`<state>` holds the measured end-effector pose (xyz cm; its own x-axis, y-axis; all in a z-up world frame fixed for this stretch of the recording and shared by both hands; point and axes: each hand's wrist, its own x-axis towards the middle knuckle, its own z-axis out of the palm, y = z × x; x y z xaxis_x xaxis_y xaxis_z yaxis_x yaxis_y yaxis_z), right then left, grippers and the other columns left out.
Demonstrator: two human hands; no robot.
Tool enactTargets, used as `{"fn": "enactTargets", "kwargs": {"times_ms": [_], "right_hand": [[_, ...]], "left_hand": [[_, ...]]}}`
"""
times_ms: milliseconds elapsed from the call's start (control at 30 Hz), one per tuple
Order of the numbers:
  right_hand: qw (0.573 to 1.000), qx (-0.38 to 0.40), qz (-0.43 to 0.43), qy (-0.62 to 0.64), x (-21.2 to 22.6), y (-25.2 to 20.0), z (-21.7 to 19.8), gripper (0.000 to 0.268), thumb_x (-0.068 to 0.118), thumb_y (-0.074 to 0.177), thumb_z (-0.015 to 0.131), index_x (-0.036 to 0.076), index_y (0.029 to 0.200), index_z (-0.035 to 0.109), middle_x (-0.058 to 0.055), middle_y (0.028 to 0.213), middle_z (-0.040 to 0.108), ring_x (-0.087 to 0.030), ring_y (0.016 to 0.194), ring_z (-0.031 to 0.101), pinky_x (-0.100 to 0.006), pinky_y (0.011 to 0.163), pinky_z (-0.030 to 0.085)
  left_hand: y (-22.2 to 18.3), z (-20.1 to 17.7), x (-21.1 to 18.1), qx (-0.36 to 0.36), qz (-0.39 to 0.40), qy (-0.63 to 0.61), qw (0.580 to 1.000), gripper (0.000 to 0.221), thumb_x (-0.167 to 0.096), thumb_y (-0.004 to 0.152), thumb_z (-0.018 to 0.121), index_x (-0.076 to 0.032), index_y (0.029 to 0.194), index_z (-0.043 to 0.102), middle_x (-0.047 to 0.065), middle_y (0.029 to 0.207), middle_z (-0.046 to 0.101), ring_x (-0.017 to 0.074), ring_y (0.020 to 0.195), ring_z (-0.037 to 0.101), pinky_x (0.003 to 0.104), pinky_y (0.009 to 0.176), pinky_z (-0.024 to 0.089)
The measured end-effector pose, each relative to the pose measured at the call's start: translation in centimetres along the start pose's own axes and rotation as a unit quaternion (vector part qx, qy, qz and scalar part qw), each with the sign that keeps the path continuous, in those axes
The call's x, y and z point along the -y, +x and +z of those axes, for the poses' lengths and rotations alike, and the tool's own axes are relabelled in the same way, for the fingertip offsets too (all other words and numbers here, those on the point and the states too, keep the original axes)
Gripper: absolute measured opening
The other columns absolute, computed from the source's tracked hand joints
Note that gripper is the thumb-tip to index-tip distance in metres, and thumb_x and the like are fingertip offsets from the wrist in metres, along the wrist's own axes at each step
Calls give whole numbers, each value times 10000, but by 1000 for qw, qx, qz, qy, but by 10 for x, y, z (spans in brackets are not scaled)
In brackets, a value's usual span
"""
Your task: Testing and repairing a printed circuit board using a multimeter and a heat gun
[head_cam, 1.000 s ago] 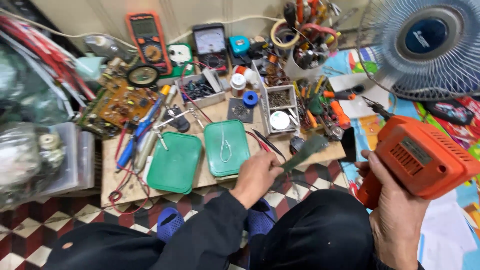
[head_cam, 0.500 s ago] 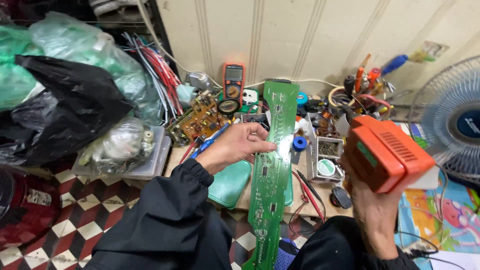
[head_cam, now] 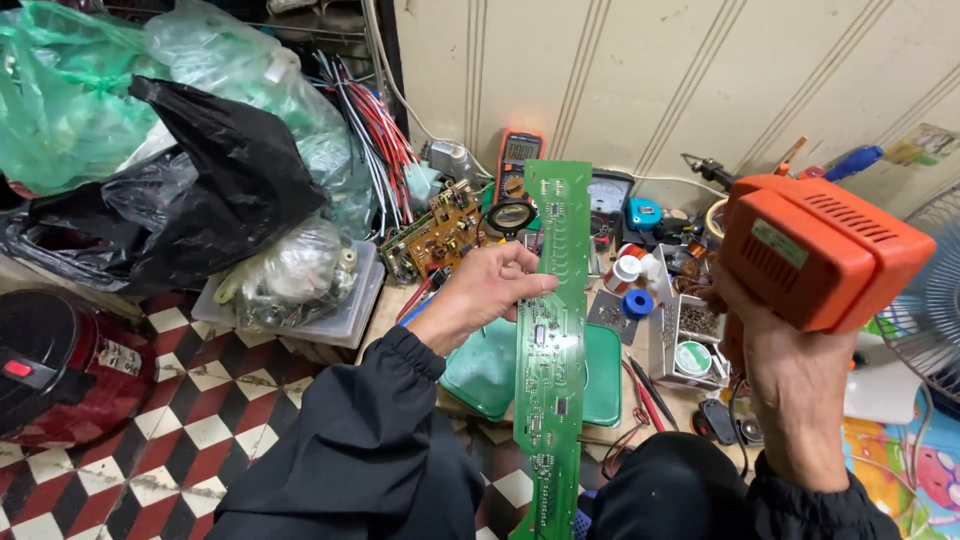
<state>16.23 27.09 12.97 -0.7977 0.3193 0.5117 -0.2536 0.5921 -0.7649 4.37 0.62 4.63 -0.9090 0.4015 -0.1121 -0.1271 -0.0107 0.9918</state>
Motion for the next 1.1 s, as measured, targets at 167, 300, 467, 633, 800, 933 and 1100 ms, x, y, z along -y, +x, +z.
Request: {"fn": "enactTargets", "kwargs": {"times_ms": [167, 300, 467, 633, 800, 933, 1100], "right_hand": [[973, 24, 200, 112, 15, -9, 10, 459, 88, 1031, 739, 14, 1472, 635, -128, 1108, 768, -227, 851, 746, -329, 697, 573], [948, 51, 218, 228, 20, 2, 8, 361, 79, 1042, 687, -56, 1377, 678, -189, 1049, 764, -259, 748, 695, -362, 687, 599], [950, 57, 213, 223, 6, 0, 5, 401, 122, 1063, 674, -30, 1433, 657, -180, 1046, 759, -263, 688, 690, -358, 612, 587], [945, 38, 319, 71, -20, -23, 17, 276, 190, 1013, 804, 8, 1218, 831, -135, 943, 793, -220, 738, 712, -342, 600, 532], [954, 34, 275, 115, -31, -46, 43, 305, 133, 1004, 772, 38, 1294, 769, -142, 788, 737, -213, 565, 627, -335, 456, 493], [953, 11, 283, 108, -47, -55, 67, 177, 128, 1007, 796, 2, 1130, 790, -112, 732, 719, -183, 520, 581, -307, 451, 437], [975, 12, 168, 145, -64, -55, 77, 841, -3, 913, 776, 90, 1667, 414, -127, 1235, 688, -208, 764, 659, -363, 613, 575]], "left_hand": [[-3, 1, 6, 7, -12, -13, 1000, 195, -159, 941, 870, -90, 1012, 703, -116, 637, 459, 45, 623, 511, 244, 563, 489], [2, 0, -6, 3, -5, 0, 1000, 195, -141, 950, 862, -64, 1024, 699, -98, 652, 456, 46, 618, 488, 240, 558, 472], [13, 3, 17, -3, -20, 10, 1000, 190, -153, 952, 860, -74, 1050, 717, -56, 726, 603, 54, 643, 535, 245, 561, 469], [16, 7, 37, -9, 1, 25, 1000, 498, -182, 946, 823, 9, 1379, 670, 31, 858, 754, 82, 684, 614, 244, 576, 466], [32, 5, 56, -9, 78, 43, 996, 765, -137, 936, 731, -54, 1664, 510, -14, 878, 505, 102, 763, 493, 239, 712, 429], [32, 3, 48, -25, 56, 15, 998, 873, -106, 894, 716, -47, 1724, 451, 1, 977, 581, 114, 875, 561, 247, 794, 471], [41, 9, 45, -27, 72, -23, 997, 709, -170, 989, 675, 25, 1640, 471, 211, 1505, 706, 252, 1287, 721, 342, 1070, 578]]}}
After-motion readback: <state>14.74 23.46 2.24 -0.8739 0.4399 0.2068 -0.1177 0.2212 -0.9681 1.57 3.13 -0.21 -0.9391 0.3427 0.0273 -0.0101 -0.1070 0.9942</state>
